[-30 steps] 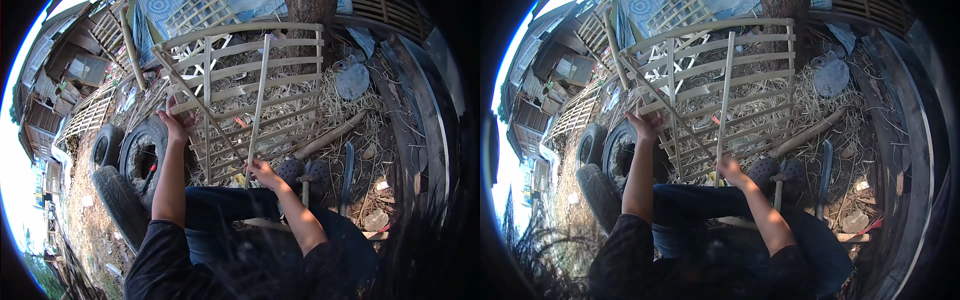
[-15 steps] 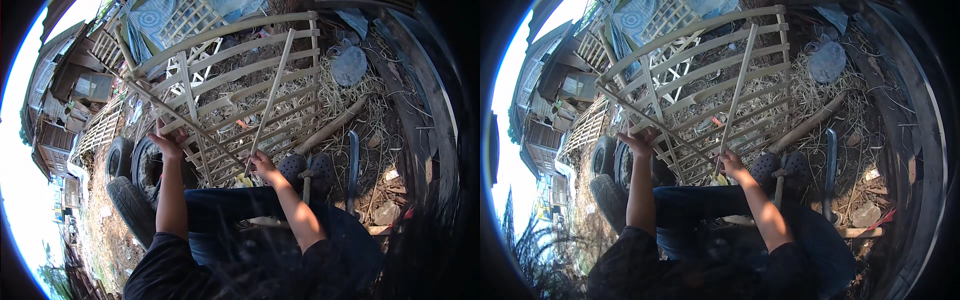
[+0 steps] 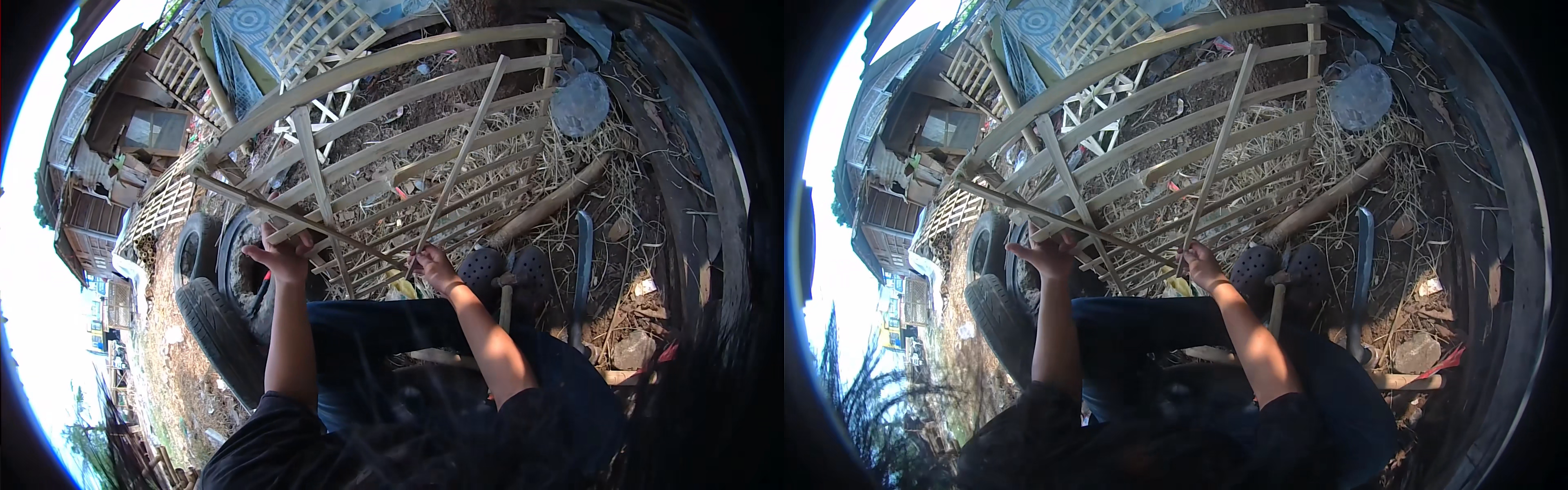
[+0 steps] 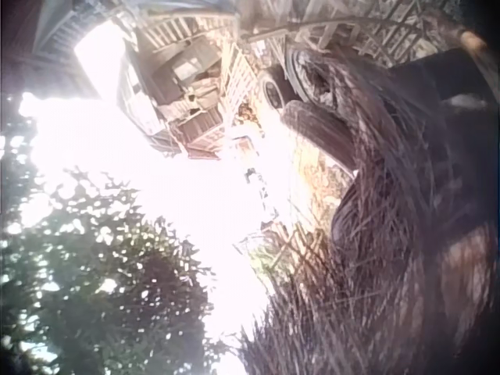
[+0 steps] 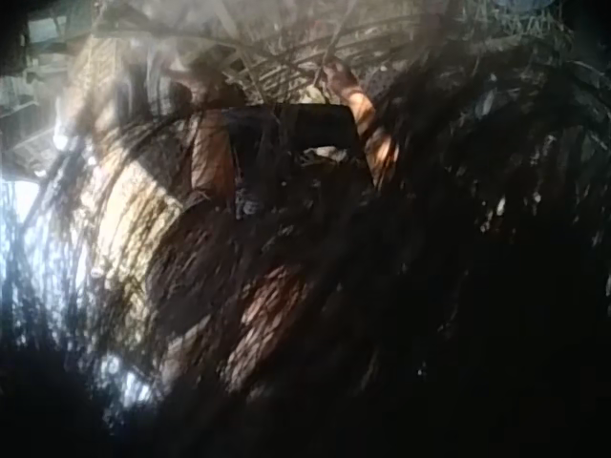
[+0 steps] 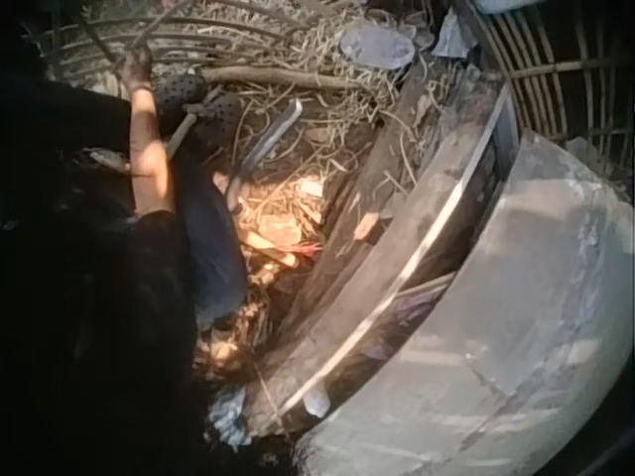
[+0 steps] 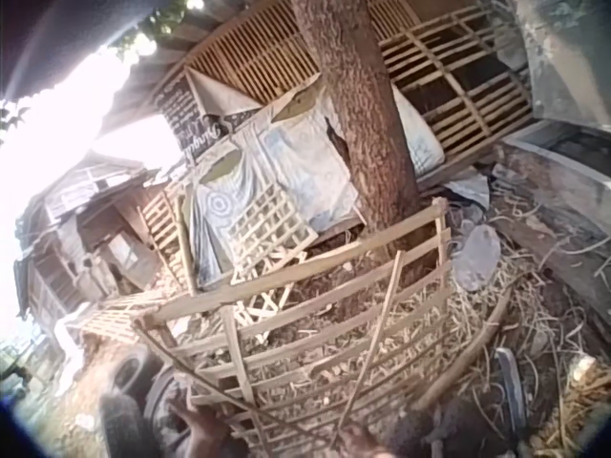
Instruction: The person shaves thin strips of wood using a large blade and then hammers a wood slat into a lattice frame to assemble a bamboo-style gate.
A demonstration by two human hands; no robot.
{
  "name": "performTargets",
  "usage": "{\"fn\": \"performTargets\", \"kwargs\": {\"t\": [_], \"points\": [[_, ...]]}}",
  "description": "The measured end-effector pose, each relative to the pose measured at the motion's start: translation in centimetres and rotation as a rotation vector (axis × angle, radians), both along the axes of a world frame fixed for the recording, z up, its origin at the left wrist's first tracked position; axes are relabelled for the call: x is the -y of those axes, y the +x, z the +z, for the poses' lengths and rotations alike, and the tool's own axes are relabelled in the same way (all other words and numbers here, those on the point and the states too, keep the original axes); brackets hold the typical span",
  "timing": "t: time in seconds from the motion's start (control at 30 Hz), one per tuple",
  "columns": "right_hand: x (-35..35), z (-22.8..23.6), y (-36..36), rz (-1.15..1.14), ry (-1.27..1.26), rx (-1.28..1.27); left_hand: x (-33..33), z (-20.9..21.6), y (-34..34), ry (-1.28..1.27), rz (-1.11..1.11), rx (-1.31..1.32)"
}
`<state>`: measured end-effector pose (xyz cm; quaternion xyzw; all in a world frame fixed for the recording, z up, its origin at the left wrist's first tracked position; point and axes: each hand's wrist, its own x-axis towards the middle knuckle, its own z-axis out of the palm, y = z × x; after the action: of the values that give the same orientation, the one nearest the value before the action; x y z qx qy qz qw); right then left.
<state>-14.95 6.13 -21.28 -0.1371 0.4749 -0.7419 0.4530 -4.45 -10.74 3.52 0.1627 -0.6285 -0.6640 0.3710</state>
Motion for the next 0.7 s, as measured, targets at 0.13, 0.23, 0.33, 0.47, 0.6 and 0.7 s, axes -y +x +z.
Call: {"fn": "performTargets", "kwargs": {"t": [0.13,0.23,0.33,0.47,0.6,0.7], "points": [[0.0,-0.6,0.1,-0.053,-0.042,0.092,-0.8,0.1,0.1,0.013,0.034,0.006],[-0.1,-1.5,-0.4,-0.066,-0.077,0.095,-1.1,0.1,-0.1,0.055,0.058,0.027],[-0.2,-1.8,-0.4,-0.032,-0.127,0.040,-0.8,0.0,0.2,0.055,0.037,0.012],[-0.6,-0.4,-0.8,0.032,0.005,0.076,-0.7,0.2,0.6,0.051,0.045,-0.013],[-1.6,0.7,-1.7,0.042,0.113,0.023,-1.2,0.0,-0.1,0.077,0.089,-0.020],[-1.9,1.3,-1.6,0.030,0.138,0.033,-1.1,0.1,0.1,0.086,0.115,-0.014]]}}
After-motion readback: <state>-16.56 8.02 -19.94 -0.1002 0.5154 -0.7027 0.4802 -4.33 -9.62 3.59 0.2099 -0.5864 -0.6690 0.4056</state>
